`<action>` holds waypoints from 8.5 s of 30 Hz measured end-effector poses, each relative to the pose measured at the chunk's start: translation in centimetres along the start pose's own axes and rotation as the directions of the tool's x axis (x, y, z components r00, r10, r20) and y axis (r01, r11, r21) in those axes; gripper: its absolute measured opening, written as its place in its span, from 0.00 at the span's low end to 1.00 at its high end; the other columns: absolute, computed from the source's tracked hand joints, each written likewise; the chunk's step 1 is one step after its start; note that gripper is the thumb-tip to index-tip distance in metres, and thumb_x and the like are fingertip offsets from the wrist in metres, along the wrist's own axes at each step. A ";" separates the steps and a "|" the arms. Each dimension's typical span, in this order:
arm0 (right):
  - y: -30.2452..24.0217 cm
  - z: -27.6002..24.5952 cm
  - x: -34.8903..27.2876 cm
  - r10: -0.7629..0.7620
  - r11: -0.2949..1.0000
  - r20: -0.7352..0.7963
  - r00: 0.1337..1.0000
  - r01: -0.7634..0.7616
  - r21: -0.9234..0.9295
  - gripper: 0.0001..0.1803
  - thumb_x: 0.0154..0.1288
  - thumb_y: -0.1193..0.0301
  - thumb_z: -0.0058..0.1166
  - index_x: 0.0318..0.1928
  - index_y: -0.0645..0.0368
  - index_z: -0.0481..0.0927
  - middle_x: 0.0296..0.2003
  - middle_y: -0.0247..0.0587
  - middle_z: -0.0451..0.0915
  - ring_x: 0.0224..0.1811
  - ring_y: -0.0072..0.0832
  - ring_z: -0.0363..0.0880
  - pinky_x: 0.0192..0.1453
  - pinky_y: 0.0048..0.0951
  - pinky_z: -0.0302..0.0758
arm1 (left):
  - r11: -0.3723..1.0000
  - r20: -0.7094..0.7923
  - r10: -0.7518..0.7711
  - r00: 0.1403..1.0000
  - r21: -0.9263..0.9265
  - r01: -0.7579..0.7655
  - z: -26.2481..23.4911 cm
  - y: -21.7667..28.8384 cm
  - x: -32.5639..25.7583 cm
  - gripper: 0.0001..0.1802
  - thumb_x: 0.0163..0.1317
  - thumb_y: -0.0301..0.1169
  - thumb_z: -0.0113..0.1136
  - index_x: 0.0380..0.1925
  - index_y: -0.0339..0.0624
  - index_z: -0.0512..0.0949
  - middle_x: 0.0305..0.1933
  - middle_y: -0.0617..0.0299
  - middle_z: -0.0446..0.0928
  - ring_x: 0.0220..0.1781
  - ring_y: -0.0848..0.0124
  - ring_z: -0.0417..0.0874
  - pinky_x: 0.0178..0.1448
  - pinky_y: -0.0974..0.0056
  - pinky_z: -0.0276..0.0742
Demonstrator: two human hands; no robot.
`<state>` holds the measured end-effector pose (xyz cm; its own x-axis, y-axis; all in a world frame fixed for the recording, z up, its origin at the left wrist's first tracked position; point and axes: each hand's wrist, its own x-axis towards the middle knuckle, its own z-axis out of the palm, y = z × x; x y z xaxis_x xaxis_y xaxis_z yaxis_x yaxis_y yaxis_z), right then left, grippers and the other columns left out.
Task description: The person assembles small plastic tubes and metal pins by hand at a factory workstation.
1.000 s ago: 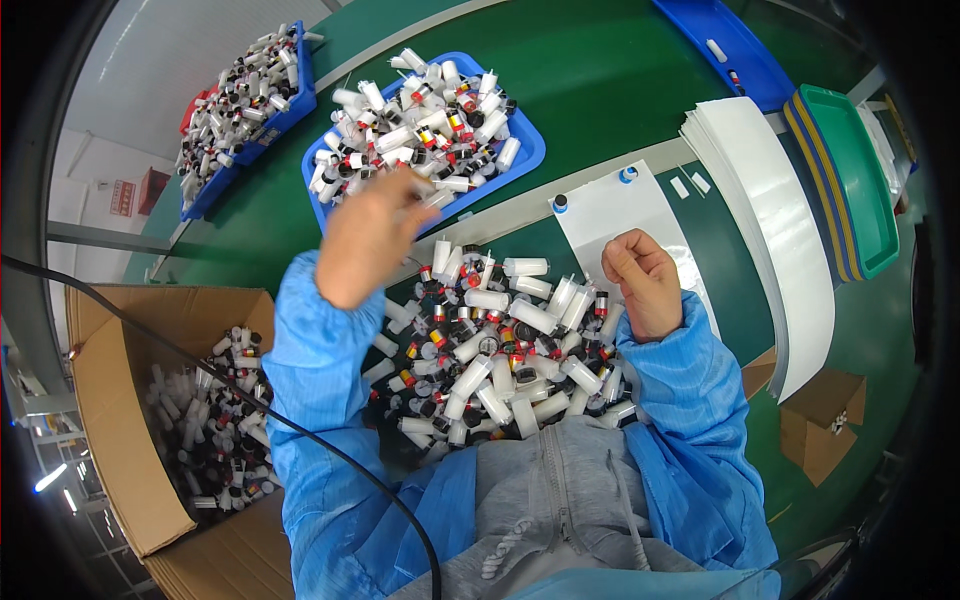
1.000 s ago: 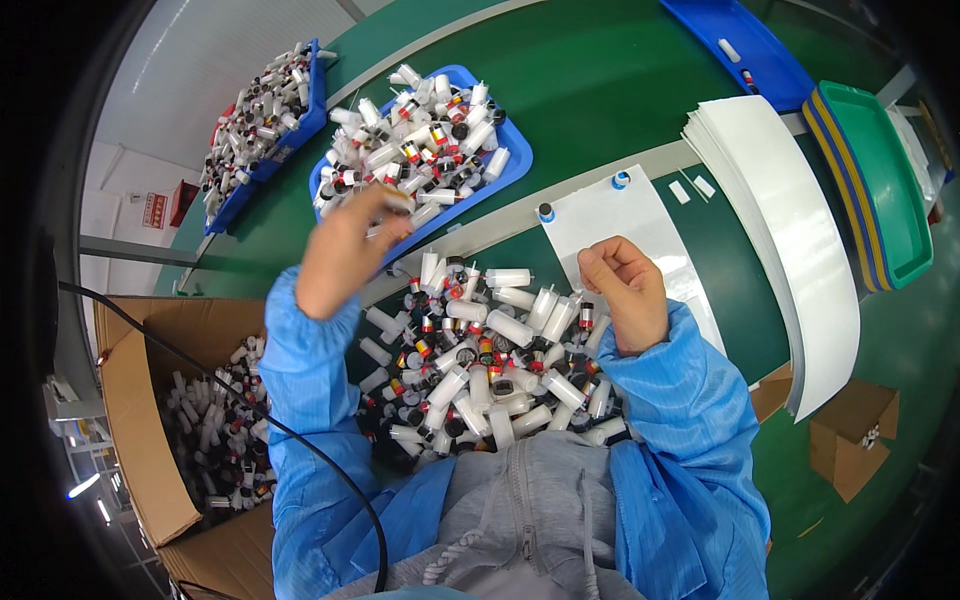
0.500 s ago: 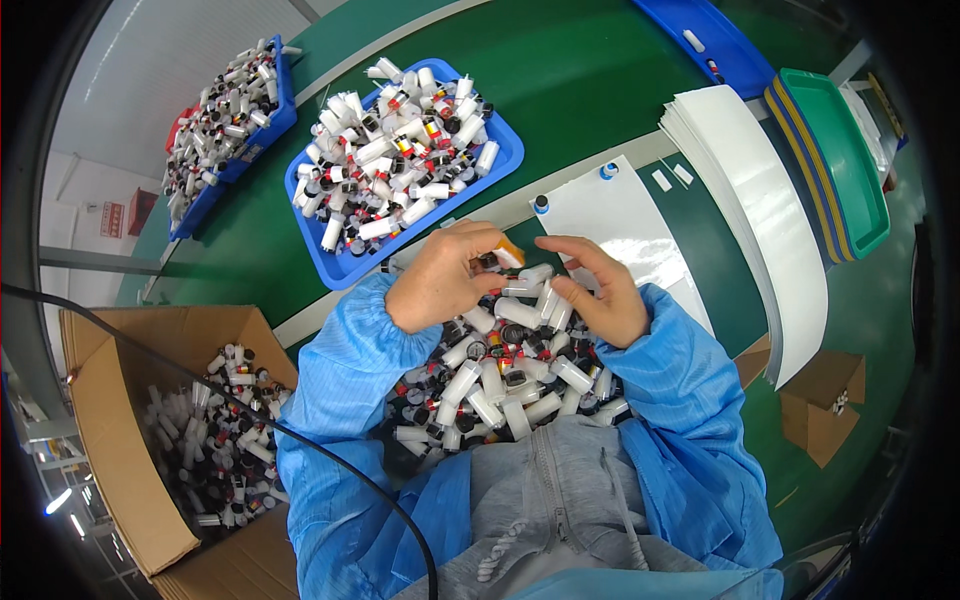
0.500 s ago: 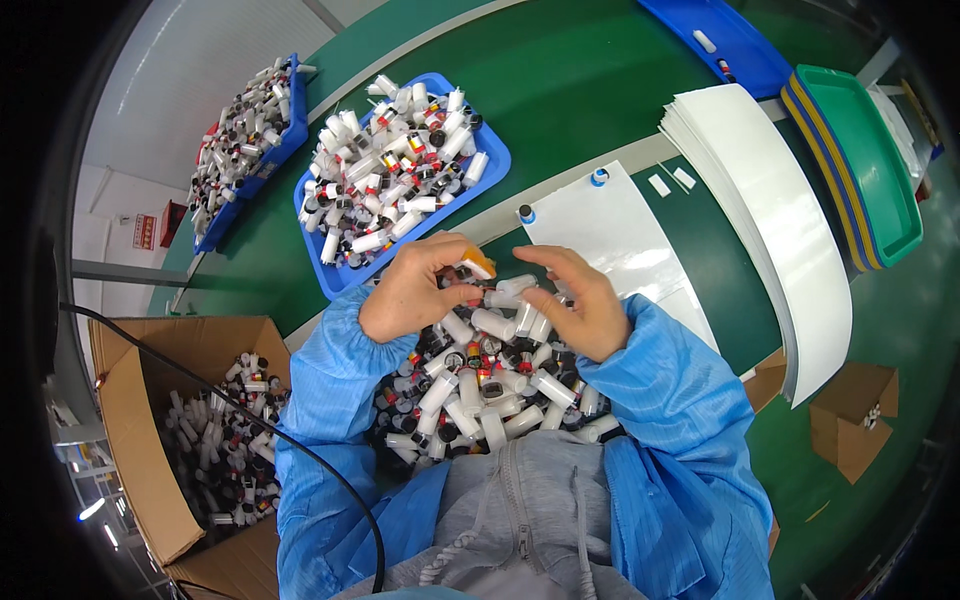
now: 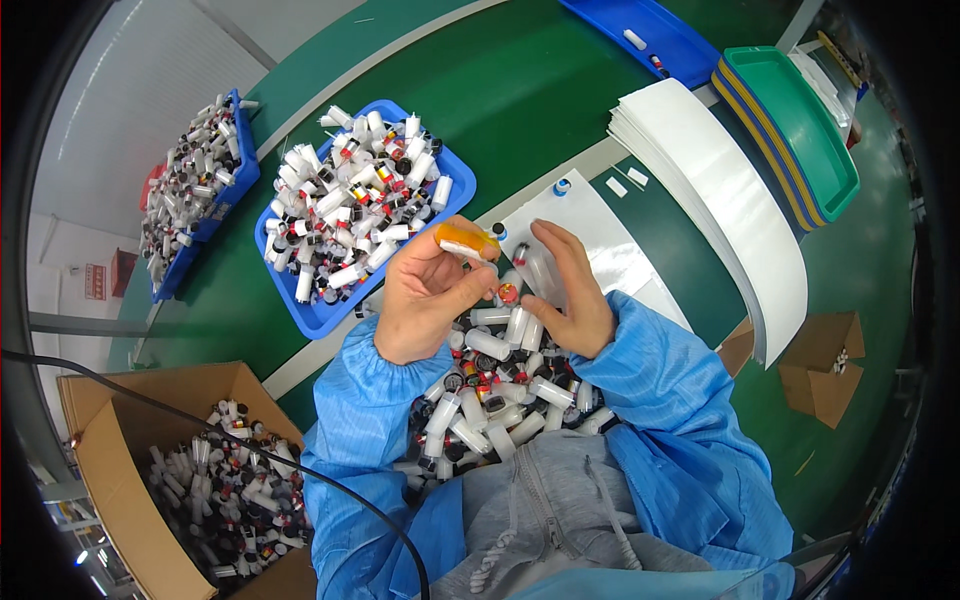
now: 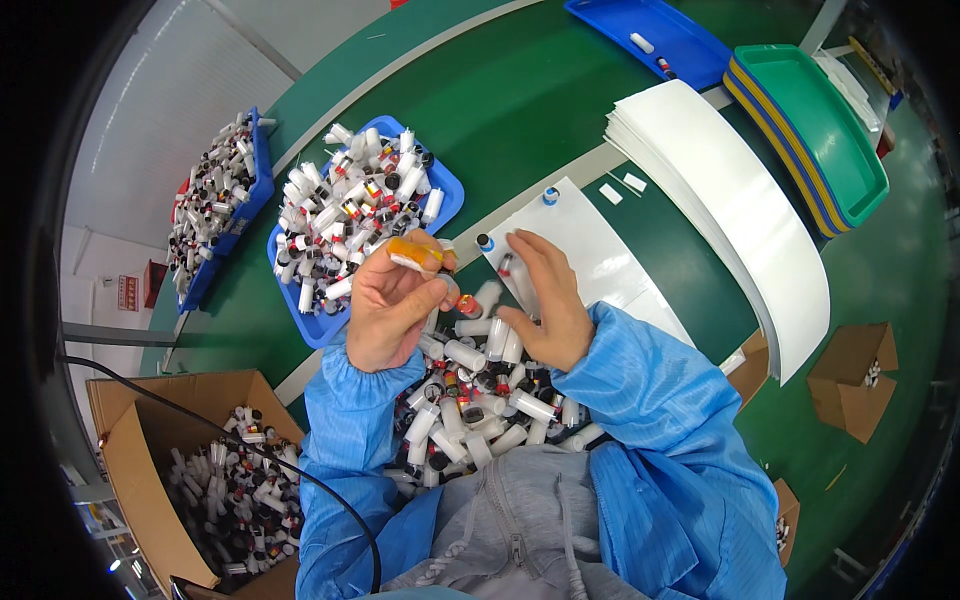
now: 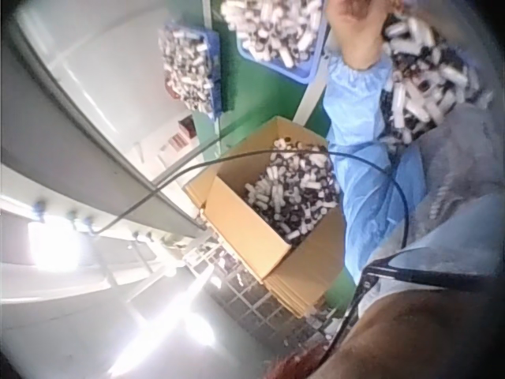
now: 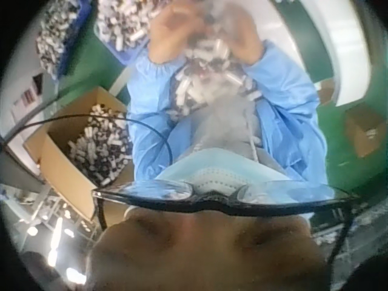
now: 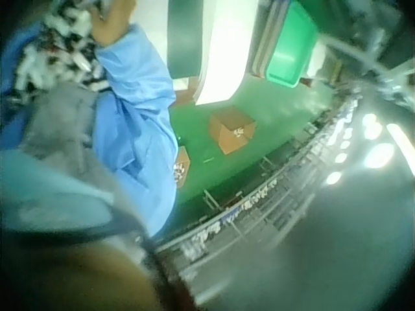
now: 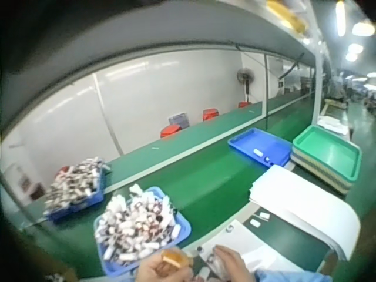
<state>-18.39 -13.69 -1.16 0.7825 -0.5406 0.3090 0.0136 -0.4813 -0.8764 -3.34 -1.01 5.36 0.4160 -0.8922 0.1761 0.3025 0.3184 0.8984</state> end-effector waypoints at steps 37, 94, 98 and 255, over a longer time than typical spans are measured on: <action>-4.0 -5.8 1.5 -0.414 0.850 0.191 0.890 0.453 -0.269 0.11 0.53 0.75 0.63 0.40 0.55 0.81 0.43 0.39 0.79 0.45 0.34 0.78 0.50 0.36 0.63 | 0.871 0.098 -0.480 0.872 -0.067 0.487 0.7 -2.1 -0.3 0.17 0.68 0.28 0.55 0.56 0.35 0.73 0.45 0.58 0.81 0.39 0.75 0.81 0.43 0.74 0.76; -3.3 -5.3 -3.6 0.295 0.874 0.097 0.951 -0.310 0.375 0.10 0.62 0.83 0.58 0.45 0.69 0.81 0.39 0.43 0.81 0.39 0.22 0.79 0.43 0.25 0.75 | 0.901 -0.002 -0.432 0.902 0.052 0.432 2.5 -4.4 -1.4 0.14 0.61 0.14 0.57 0.48 0.26 0.74 0.41 0.61 0.73 0.43 0.72 0.82 0.48 0.69 0.81; -3.0 -2.9 -2.8 0.304 0.680 0.115 0.946 -0.300 0.669 0.17 0.64 0.82 0.56 0.54 0.68 0.75 0.39 0.46 0.81 0.40 0.27 0.82 0.48 0.25 0.78 | 0.931 0.040 -0.358 0.933 0.093 0.353 2.4 -4.7 -1.5 0.15 0.61 0.12 0.56 0.49 0.25 0.74 0.44 0.60 0.72 0.45 0.73 0.80 0.50 0.69 0.81; 1.0 -14.6 -6.6 0.311 0.949 -0.353 0.883 -0.271 0.158 0.03 0.68 0.75 0.52 0.38 0.61 0.73 0.26 0.30 0.72 0.28 0.16 0.67 0.33 0.18 0.62 | 0.781 0.047 -0.622 0.781 -0.025 0.624 1.0 -2.7 -1.0 0.23 0.62 0.19 0.60 0.58 0.35 0.73 0.39 0.63 0.76 0.40 0.70 0.84 0.37 0.74 0.73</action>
<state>-32.63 -20.65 1.31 0.4753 -0.8701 0.1306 -0.1008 -0.2013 -0.9743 -5.46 -1.26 3.13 0.0962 -0.9104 -0.4023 0.5169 -0.2997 0.8019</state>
